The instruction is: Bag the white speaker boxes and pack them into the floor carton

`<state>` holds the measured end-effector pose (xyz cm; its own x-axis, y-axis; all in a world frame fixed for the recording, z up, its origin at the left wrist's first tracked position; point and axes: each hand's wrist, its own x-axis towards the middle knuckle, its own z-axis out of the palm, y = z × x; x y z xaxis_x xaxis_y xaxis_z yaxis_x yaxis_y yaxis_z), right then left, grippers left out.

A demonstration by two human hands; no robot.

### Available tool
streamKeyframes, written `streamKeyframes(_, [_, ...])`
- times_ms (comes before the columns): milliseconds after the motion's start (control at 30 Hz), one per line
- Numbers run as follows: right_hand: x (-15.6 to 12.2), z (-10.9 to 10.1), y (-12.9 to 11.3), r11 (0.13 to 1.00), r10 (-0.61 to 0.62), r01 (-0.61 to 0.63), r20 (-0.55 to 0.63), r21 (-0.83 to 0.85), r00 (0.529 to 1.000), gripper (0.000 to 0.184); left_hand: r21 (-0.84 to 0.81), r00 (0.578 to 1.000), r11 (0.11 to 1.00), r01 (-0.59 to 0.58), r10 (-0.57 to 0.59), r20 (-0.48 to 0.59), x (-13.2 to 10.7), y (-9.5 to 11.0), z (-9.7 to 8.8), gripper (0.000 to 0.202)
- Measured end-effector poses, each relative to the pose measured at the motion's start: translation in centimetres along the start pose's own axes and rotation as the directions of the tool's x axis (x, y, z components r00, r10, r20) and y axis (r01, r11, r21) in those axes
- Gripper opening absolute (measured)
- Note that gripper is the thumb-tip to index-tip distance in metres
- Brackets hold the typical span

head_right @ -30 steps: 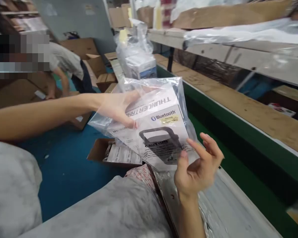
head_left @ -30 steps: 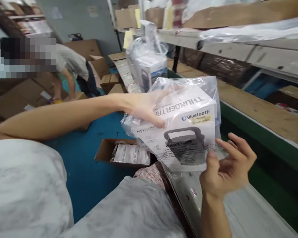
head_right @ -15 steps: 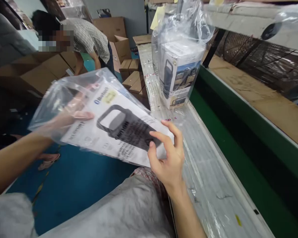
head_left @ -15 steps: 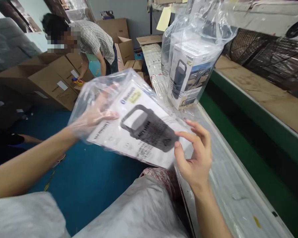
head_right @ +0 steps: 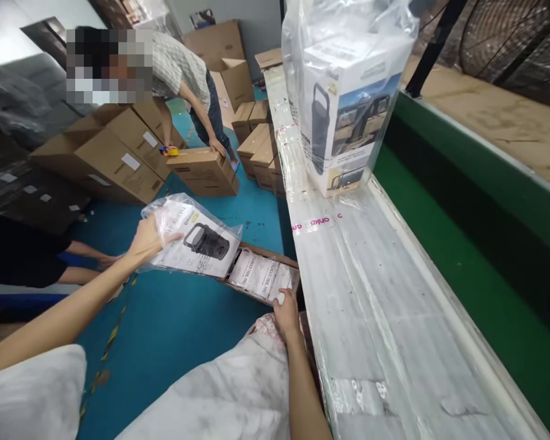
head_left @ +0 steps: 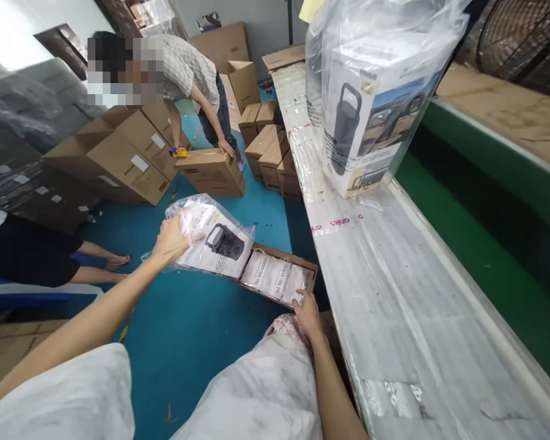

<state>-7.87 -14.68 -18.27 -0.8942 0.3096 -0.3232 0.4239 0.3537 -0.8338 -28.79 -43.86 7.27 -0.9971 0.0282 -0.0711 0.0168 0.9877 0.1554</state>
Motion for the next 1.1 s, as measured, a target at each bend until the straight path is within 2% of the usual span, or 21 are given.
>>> streamKeyframes(67, [0.6, 0.6, 1.7, 0.995, 0.082, -0.08, 0.036, -0.057, 0.996, 0.027, 0.0, 0.999, 0.999, 0.046, -0.046, 0.022, 0.2, -0.3, 1.5, 0.099])
streamKeyframes(167, [0.6, 1.5, 3.1, 0.983, 0.144, -0.131, 0.102, -0.127, 0.984, 0.03, 0.022, 0.997, 0.997, 0.079, -0.08, 0.023, 0.7, -0.4, 2.7, 0.101])
streamKeyframes(267, [0.3, 2.3, 3.6, 0.971, 0.174, -0.142, 0.158, -0.193, 0.972, 0.035, 0.056, 0.993, 0.992, 0.117, -0.115, -0.029, 1.7, -0.3, 2.9, 0.102])
streamKeyframes(400, [0.6, 3.0, 3.5, 0.953, 0.206, -0.149, 0.206, -0.264, 0.956, 0.037, 0.15, 0.993, 0.985, 0.081, -0.068, -0.093, 2.1, 0.4, 3.0, 0.101])
streamKeyframes(600, [0.6, 2.7, 3.4, 0.927, 0.265, -0.179, 0.234, -0.331, 0.935, 0.034, 0.232, 0.983, 0.971, 0.056, -0.013, -0.183, -0.2, 3.3, 5.9, 0.096])
streamKeyframes(767, [0.5, 2.5, 3.2, 0.912, 0.293, -0.196, 0.237, -0.361, 0.926, 0.034, 0.203, 0.985, 0.978, 0.051, -0.016, -0.17, -3.0, 5.4, 7.6, 0.096])
streamKeyframes(900, [0.3, 2.4, 2.9, 0.909, 0.295, -0.194, 0.24, -0.369, 0.925, 0.034, 0.066, 0.987, 0.988, 0.142, -0.137, -0.086, -3.3, 4.5, 8.5, 0.102])
streamKeyframes(1000, [0.0, 2.2, 2.6, 0.907, 0.295, -0.191, 0.243, -0.375, 0.924, 0.035, -0.023, 0.972, 0.972, 0.235, -0.235, 0.001, -2.0, 2.9, 9.0, 0.104])
streamKeyframes(1100, [-0.4, 2.0, 2.4, 0.907, 0.292, -0.189, 0.239, -0.376, 0.926, 0.034, -0.065, 0.957, 0.954, 0.291, -0.291, 0.013, -0.7, 1.6, 8.6, 0.105])
